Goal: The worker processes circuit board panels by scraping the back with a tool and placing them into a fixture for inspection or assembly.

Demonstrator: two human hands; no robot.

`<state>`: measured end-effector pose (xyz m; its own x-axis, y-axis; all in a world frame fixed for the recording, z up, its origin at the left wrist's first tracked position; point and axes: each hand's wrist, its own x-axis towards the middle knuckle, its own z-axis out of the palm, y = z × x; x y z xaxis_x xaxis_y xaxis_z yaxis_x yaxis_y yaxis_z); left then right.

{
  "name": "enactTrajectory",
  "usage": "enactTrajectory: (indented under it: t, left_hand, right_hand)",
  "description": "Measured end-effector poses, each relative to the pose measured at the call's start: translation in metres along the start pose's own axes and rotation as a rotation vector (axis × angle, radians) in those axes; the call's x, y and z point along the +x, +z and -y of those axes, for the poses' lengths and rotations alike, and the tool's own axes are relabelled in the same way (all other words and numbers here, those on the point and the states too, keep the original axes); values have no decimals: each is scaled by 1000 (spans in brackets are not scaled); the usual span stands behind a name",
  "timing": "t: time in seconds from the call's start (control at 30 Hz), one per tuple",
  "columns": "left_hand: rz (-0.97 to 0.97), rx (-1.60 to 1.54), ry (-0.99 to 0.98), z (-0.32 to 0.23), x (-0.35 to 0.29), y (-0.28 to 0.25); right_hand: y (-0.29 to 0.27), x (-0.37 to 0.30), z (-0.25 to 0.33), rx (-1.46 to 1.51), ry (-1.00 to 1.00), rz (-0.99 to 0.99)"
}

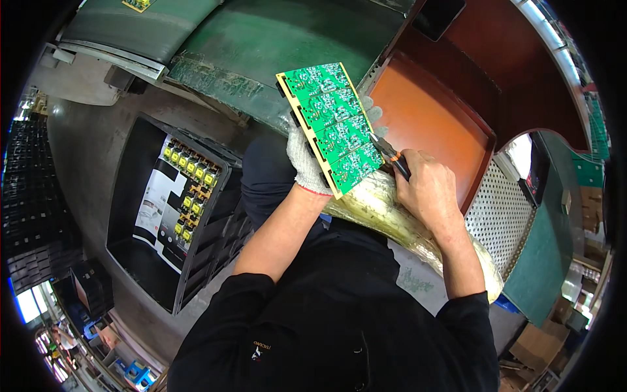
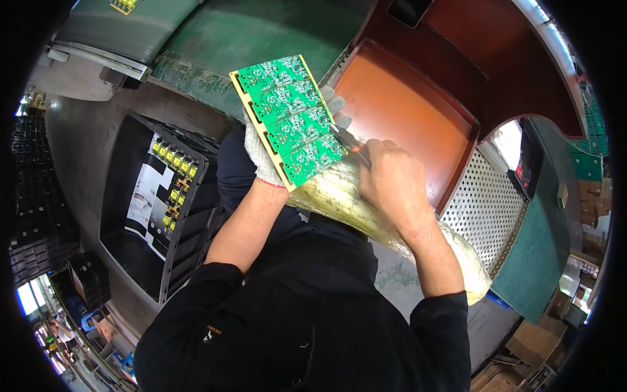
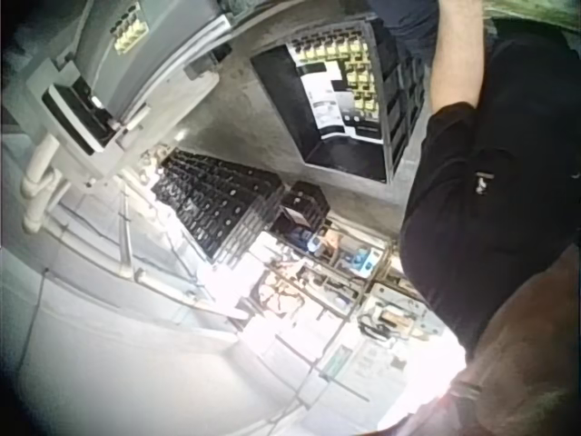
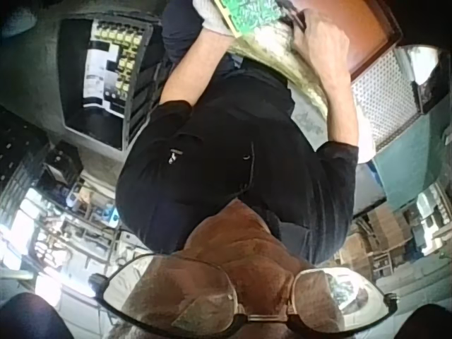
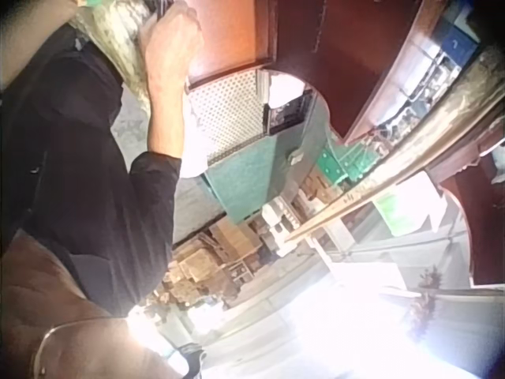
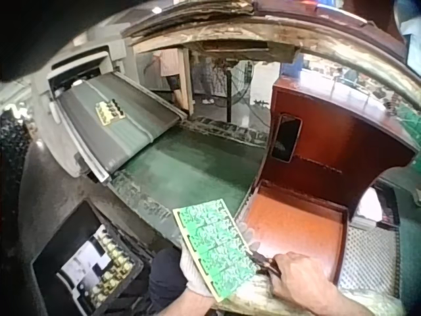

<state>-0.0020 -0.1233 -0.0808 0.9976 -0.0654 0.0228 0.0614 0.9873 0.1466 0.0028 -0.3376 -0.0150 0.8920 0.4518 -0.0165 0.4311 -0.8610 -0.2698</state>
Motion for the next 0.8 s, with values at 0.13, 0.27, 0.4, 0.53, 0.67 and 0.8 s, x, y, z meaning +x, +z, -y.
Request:
enactTrajectory:
  t: [0.13,0.27,0.4,0.53,0.67,0.8]
  left_hand:
    - [-13,19,13,2,0,2]
    - [34,-14,-12,0,-2,1]
    - [70,-45,-4,0,-2,0]
    - [17,18,-19,0,-2,3]
    - [66,-116,-55,-1,-2,-5]
    - [26,-7,-17,0,-2,7]
  right_hand:
    - [-1,2,0,3,19,-3]
    - [1,3,6,16,-8,-77]
    - [4,5,1,34,-39,-82]
    - [1,8,4,82,23,-82]
    - [2,21,9,142,23,-162]
    - [6,26,11,117,-3,-173]
